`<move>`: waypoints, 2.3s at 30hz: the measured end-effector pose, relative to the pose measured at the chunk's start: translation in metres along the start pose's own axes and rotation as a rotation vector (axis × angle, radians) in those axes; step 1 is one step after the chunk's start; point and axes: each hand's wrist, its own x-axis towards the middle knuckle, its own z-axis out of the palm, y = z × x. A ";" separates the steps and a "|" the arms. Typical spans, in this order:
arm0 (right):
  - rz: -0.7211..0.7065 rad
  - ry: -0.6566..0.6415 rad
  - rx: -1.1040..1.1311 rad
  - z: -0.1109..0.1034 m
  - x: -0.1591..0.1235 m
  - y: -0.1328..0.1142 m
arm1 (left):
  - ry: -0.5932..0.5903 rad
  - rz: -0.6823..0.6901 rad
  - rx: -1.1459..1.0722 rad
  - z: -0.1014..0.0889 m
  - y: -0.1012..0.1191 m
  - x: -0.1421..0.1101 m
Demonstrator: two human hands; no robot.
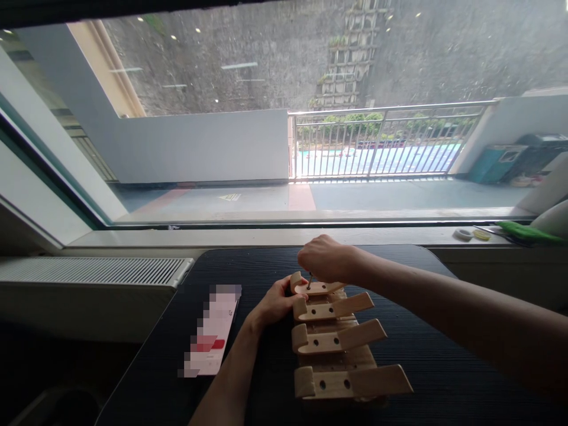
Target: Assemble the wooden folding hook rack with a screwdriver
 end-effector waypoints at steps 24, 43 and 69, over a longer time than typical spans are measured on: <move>-0.072 0.059 0.096 0.001 -0.003 0.006 | -0.024 0.008 -0.022 0.000 -0.001 0.000; -0.017 0.031 0.096 -0.001 0.003 0.009 | 0.014 0.007 -0.001 0.002 0.002 -0.002; -0.020 0.078 0.134 0.009 0.002 0.009 | 0.003 0.003 0.000 0.001 0.001 -0.001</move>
